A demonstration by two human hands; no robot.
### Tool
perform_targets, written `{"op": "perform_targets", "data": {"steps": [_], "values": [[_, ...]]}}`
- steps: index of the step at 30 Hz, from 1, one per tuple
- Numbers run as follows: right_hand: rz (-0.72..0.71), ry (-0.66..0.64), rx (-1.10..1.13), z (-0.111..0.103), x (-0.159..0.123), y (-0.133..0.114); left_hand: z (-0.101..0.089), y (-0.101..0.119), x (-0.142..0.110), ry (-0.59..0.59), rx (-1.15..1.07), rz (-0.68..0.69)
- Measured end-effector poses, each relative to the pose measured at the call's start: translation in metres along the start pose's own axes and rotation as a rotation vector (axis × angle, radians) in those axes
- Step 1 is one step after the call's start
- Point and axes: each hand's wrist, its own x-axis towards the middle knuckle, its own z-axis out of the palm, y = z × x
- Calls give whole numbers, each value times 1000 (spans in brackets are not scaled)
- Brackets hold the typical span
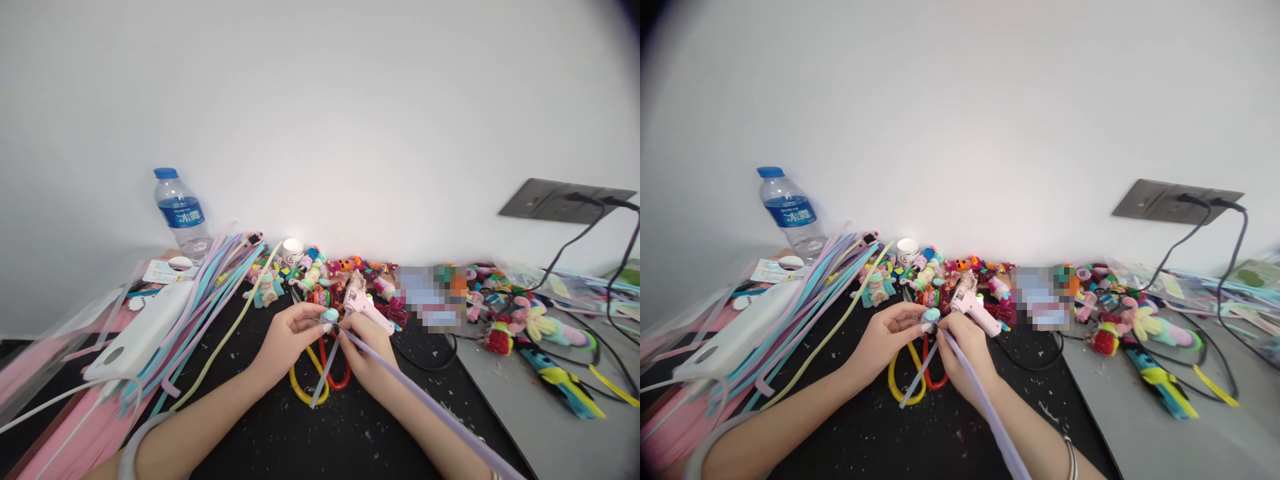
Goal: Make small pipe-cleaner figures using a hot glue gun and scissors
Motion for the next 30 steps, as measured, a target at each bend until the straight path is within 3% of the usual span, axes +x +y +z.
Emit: {"op": "perform_targets", "data": {"steps": [3, 6, 9, 13, 19, 30], "values": [[-25, -43, -1, -4, 1, -1, 0, 2, 1, 37, -35, -36], [-41, 33, -155, -8, 4, 2, -3, 4, 3, 118, -96, -83], [75, 136, -451, -11, 8, 11, -10, 3, 8, 202, -196, -105], [200, 90, -652, -11, 10, 24, -20, 2, 16, 249, -358, -123], [192, 50, -666, -14, 11, 32, -28, 0, 23, 264, -484, -176], [16, 66, -594, -26, 16, 66, -35, 1, 29, 327, -577, -202]]}}
